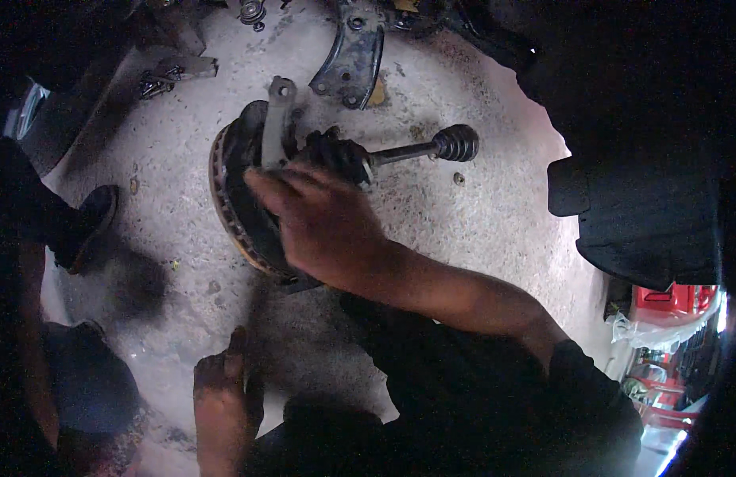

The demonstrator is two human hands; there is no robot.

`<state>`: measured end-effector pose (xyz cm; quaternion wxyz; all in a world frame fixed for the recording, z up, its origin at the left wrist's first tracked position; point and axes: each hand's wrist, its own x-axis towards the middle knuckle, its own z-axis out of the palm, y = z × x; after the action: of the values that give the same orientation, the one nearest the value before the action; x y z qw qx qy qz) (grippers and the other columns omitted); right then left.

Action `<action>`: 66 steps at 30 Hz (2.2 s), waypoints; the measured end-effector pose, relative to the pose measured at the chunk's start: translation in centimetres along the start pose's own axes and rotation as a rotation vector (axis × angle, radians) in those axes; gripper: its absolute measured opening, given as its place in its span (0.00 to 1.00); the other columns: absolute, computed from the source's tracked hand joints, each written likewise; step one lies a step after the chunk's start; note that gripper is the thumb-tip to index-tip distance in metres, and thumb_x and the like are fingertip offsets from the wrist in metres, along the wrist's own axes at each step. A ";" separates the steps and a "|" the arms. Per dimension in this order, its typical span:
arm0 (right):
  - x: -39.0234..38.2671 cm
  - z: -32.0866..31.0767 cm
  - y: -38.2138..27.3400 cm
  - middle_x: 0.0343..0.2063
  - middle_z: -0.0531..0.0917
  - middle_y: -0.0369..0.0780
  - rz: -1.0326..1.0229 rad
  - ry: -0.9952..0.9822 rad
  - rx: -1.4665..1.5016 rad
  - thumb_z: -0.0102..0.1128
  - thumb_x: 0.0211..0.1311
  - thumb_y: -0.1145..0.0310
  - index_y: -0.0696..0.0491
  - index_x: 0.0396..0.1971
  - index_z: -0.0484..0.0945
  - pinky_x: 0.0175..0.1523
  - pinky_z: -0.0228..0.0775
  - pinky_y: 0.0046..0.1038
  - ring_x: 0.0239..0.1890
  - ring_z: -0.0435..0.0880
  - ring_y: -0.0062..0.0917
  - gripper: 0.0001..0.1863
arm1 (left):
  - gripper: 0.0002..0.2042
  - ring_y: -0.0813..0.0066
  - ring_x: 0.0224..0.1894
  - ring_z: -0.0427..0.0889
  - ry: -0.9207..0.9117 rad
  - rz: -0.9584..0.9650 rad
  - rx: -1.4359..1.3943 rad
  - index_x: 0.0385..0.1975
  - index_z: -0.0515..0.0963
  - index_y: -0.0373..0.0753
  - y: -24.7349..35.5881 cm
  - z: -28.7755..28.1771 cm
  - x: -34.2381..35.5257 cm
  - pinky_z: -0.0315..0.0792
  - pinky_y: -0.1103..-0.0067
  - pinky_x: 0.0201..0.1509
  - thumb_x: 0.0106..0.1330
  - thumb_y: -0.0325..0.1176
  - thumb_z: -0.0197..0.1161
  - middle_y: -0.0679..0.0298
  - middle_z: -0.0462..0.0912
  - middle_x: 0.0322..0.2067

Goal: The person assembles a constant velocity joint by inserting the tripod into the housing and fitting the boot over the axle.

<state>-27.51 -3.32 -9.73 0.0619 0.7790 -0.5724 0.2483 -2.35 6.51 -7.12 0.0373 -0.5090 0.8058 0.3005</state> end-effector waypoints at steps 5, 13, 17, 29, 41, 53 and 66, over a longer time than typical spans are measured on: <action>3.6 3.5 -4.5 0.35 0.83 0.45 -0.157 -0.234 0.394 0.57 0.52 0.73 0.54 0.43 0.76 0.43 0.78 0.40 0.40 0.84 0.42 0.16 | 0.33 0.50 0.44 0.76 0.119 0.001 -0.037 0.67 0.62 0.38 -0.4 0.2 -1.5 0.71 0.63 0.53 0.58 0.24 0.63 0.50 0.81 0.42; 6.1 10.5 -11.6 0.36 0.83 0.45 -0.262 -0.505 0.281 0.55 0.56 0.70 0.54 0.41 0.77 0.40 0.78 0.46 0.39 0.85 0.44 0.12 | 0.33 0.48 0.42 0.76 0.180 -0.060 -0.102 0.66 0.63 0.38 -1.1 -0.4 -3.4 0.71 0.62 0.50 0.58 0.23 0.62 0.49 0.80 0.41; 6.6 10.4 -11.8 0.41 0.82 0.47 -0.259 -0.568 0.253 0.56 0.53 0.72 0.54 0.45 0.76 0.39 0.78 0.47 0.37 0.85 0.45 0.17 | 0.36 0.51 0.38 0.76 0.241 -0.041 -0.019 0.66 0.62 0.36 -3.0 -0.2 -3.8 0.68 0.61 0.48 0.55 0.30 0.66 0.52 0.79 0.33; 1.9 12.2 -9.3 0.41 0.77 0.47 -0.361 -0.364 0.577 0.58 0.57 0.66 0.54 0.59 0.67 0.57 0.68 0.46 0.46 0.81 0.43 0.28 | 0.34 0.48 0.36 0.77 0.170 0.085 0.028 0.63 0.64 0.31 -1.8 1.0 -2.0 0.69 0.60 0.45 0.54 0.29 0.66 0.50 0.80 0.33; 2.0 14.8 -9.5 0.45 0.76 0.37 -0.496 -0.267 0.269 0.50 0.57 0.66 0.50 0.43 0.78 0.57 0.61 0.35 0.52 0.71 0.31 0.15 | 0.33 0.53 0.40 0.78 0.120 0.022 0.183 0.65 0.64 0.37 -4.0 2.4 -2.4 0.69 0.60 0.47 0.56 0.32 0.60 0.53 0.81 0.37; 2.2 12.8 -9.5 0.55 0.71 0.41 -0.483 -0.507 0.314 0.56 0.53 0.71 0.54 0.60 0.69 0.60 0.62 0.40 0.57 0.68 0.37 0.30 | 0.31 0.50 0.40 0.79 0.381 -0.067 -0.038 0.61 0.67 0.35 -3.6 -0.1 -0.2 0.72 0.61 0.50 0.56 0.33 0.66 0.48 0.80 0.37; -0.2 13.4 -7.3 0.66 0.62 0.46 -0.349 -0.559 0.448 0.60 0.52 0.69 0.59 0.55 0.74 0.70 0.54 0.43 0.69 0.59 0.44 0.27 | 0.36 0.46 0.59 0.71 0.521 -0.147 -0.531 0.67 0.58 0.33 -6.8 0.1 7.5 0.64 0.63 0.65 0.57 0.29 0.65 0.44 0.72 0.58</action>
<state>-16.55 -5.80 -20.11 -0.2266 0.8964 -0.3578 0.1311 -0.28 -1.49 -13.00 -0.2806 -0.6166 0.6436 0.3561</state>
